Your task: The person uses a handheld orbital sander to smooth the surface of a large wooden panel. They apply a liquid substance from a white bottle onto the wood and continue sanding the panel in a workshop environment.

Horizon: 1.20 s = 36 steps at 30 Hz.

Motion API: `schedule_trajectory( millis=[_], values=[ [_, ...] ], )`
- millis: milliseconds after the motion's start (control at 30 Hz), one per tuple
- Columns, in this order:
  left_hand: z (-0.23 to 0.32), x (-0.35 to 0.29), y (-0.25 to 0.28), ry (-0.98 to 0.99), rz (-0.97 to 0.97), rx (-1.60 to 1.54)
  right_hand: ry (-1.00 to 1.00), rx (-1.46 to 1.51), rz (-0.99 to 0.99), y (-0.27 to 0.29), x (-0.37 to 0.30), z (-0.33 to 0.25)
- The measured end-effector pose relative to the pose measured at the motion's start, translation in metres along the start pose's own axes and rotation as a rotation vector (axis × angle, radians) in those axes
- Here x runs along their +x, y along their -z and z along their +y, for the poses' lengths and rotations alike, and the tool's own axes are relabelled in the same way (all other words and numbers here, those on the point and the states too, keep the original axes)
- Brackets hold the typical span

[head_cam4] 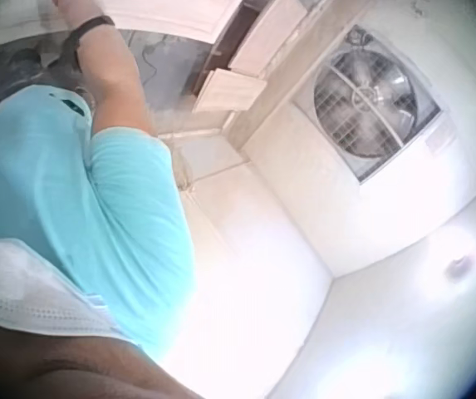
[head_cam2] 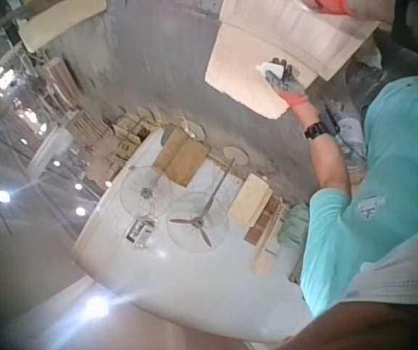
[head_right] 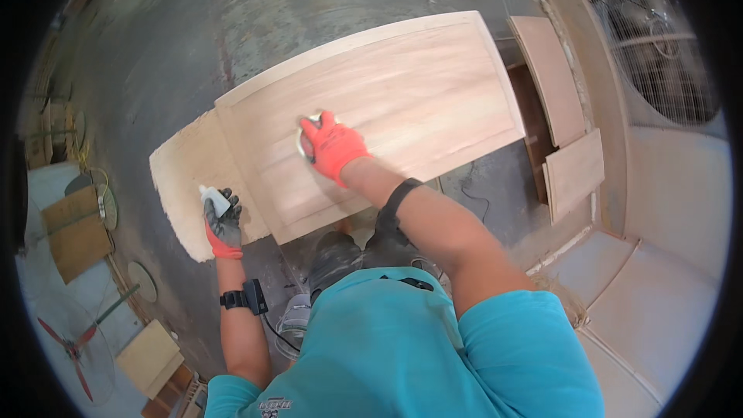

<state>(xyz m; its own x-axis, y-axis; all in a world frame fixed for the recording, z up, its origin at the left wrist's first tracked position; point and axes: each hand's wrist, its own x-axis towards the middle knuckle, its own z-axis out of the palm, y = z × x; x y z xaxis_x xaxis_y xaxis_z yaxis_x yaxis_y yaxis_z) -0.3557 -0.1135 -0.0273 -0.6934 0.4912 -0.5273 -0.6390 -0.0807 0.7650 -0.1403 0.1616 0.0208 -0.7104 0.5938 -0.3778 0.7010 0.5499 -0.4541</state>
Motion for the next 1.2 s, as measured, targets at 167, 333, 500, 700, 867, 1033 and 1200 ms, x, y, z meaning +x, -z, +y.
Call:
schedule_trajectory(
  millis=[167, 333, 500, 700, 867, 1033, 1200],
  values=[
    [0.003, -0.005, -0.022, 0.041, -0.098, 0.023, -0.206, -0.016, 0.064, 0.056, -0.010, 0.063],
    [0.006, -0.011, -0.058, 0.067, -0.236, 0.043, -0.334, -0.006, 0.212, 0.095, -0.013, 0.113],
    [-0.011, -0.035, -0.144, 0.081, -0.294, 0.179, -0.488, 0.007, 0.278, 0.146, -0.005, 0.171],
    [-0.055, -0.068, -0.224, 0.163, -0.463, 0.355, -0.490, 0.034, 0.264, 0.154, -0.045, 0.208],
    [-0.072, -0.075, -0.259, 0.230, -0.573, 0.533, -0.449, 0.127, 0.172, 0.124, -0.116, 0.170],
    [-0.109, -0.074, -0.297, 0.320, -0.732, 0.753, -0.247, 0.168, 0.052, 0.065, -0.198, 0.160],
    [-0.153, -0.077, -0.338, 0.242, -0.897, 1.058, -0.447, 0.452, 0.154, 0.009, -0.279, 0.165]
  ],
)
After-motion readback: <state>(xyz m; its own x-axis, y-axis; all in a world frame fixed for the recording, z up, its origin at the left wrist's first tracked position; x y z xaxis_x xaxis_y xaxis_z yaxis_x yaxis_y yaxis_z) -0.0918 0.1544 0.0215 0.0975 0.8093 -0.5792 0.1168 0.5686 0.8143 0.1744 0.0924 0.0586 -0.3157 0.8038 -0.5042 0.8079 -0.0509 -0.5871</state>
